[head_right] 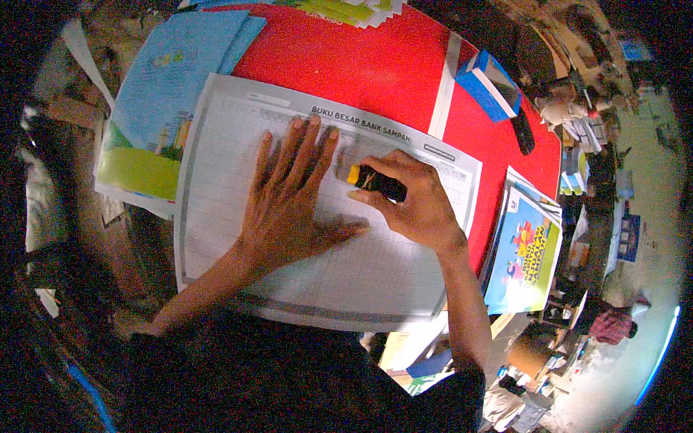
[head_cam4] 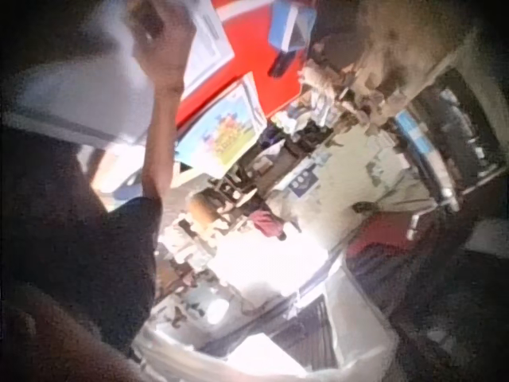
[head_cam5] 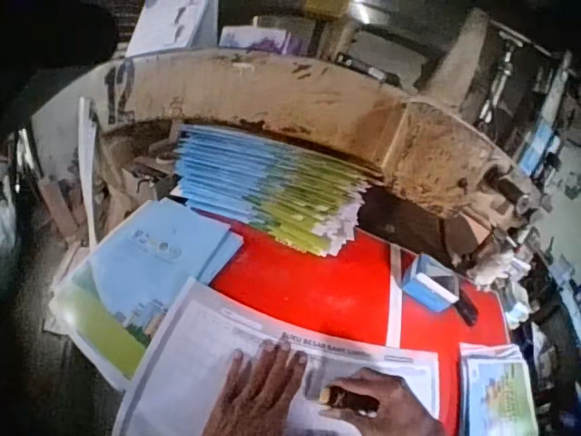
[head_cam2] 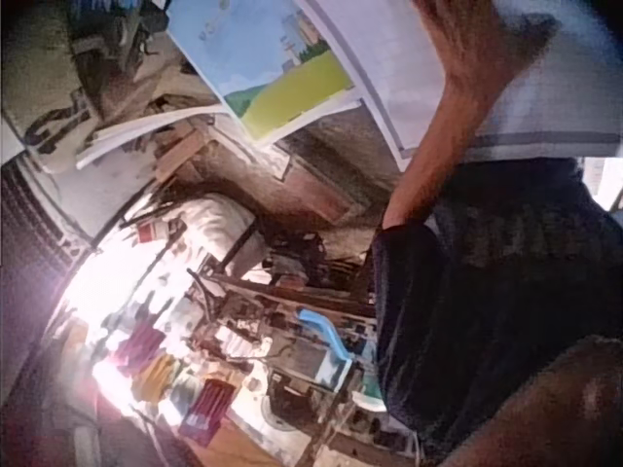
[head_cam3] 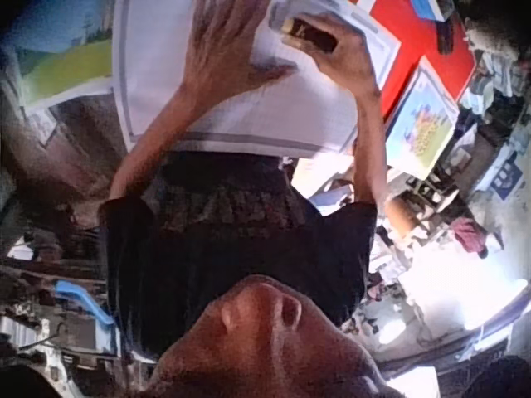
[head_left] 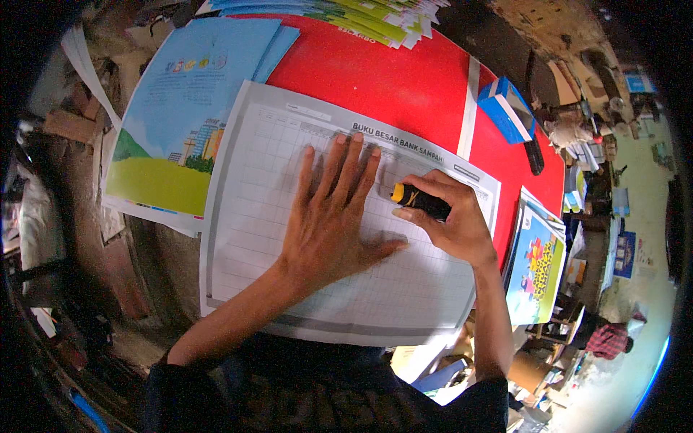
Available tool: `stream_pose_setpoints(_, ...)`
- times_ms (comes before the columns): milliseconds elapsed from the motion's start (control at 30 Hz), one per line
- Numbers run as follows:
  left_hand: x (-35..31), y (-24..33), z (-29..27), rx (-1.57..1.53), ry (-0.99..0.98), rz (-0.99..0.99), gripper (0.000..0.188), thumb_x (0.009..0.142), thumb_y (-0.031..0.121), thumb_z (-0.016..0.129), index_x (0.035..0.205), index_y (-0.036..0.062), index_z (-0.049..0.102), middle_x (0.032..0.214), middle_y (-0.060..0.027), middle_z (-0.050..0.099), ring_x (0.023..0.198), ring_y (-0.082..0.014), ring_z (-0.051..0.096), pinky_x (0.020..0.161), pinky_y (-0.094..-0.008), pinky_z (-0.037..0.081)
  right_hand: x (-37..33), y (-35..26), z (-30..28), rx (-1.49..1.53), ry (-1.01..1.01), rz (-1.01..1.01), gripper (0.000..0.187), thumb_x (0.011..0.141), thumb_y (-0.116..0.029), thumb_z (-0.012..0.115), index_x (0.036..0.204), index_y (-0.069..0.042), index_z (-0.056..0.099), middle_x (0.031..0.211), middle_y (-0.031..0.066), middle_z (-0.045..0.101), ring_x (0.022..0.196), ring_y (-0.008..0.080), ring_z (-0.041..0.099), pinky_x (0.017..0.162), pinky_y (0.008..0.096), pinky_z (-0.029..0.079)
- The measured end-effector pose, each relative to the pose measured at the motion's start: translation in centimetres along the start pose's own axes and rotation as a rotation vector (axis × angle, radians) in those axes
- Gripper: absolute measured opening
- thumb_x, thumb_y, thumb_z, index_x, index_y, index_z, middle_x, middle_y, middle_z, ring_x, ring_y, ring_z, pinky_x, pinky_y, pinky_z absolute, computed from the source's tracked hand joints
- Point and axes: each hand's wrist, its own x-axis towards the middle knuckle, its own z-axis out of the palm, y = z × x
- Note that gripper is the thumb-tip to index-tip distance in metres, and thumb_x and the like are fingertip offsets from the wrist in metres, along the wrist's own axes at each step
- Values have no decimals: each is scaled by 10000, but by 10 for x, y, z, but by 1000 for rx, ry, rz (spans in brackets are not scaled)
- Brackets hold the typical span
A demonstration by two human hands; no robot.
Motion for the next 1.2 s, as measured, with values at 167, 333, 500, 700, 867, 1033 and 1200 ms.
stream_pose_setpoints(167, 0, -1, 3, 57, -17, 17, 1265, 662, 761, 798, 1639, 124, 309, 1707, -234, 204, 1601, -395, 141, 1269, -640, 57, -2, 5, -9, -1, -80, -87, 408, 815, -67, 850, 1209, -33, 747, 1022, 99, 711, 909, 209, 689, 803, 334, 553)
stream_pose_setpoints(333, 0, 3, -1, 88, -39, 20, 1357, 640, 913, 697, 1619, 48, 328, 1686, -308, 168, 1596, -445, 89, 1262, -659, 21, -14, -9, -9, -484, -103, -383, 341, 792, -107, 699, 1124, -180, 733, 1189, 8, 657, 1078, 232, 624, 1013, 411, 491)
stream_pose_setpoints(500, -3, 4, -3, 82, -56, 18, 1295, 699, 867, 706, 1607, 21, 335, 1682, -307, 187, 1597, -426, 113, 1268, -646, 29, -39, -6, 3, -245, 272, -341, 280, 883, -123, 748, 1163, -140, 755, 1135, 61, 698, 990, 273, 675, 882, 387, 556)
stream_pose_setpoints(700, -43, 0, -39, -34, -273, 92, 1058, 866, 713, 678, 1616, 53, 331, 1711, -218, 193, 1609, -355, 126, 1281, -627, 24, -95, -17, -18, 192, 570, 462, 404, 900, -66, 780, 1283, 6, 678, 1013, 142, 703, 896, 180, 668, 775, 324, 553)
stream_pose_setpoints(867, -59, 13, -23, 95, -207, 47, 1222, 770, 823, 678, 1645, 77, 265, 1706, -240, 178, 1607, -372, 116, 1270, -658, 31, -102, -52, 13, 16, 188, 121, 461, 799, -35, 854, 1239, -36, 715, 1049, 124, 712, 921, 276, 702, 813, 361, 577)
stream_pose_setpoints(1033, -40, 14, -10, 83, -160, 36, 1263, 741, 851, 674, 1640, 63, 265, 1698, -238, 196, 1601, -381, 127, 1274, -653, 48, -93, -42, 31, -30, 123, 79, 468, 789, -39, 841, 1239, -50, 715, 1089, 131, 704, 945, 313, 701, 807, 390, 591)
stream_pose_setpoints(1200, -39, 14, -11, 14, -125, 22, 1204, 710, 732, 778, 1629, 102, 323, 1692, -217, 260, 1583, -384, 218, 1262, -640, 117, -91, -44, 27, -89, 102, 69, 454, 799, -57, 839, 1232, -51, 702, 1053, 142, 681, 941, 342, 694, 799, 431, 588)
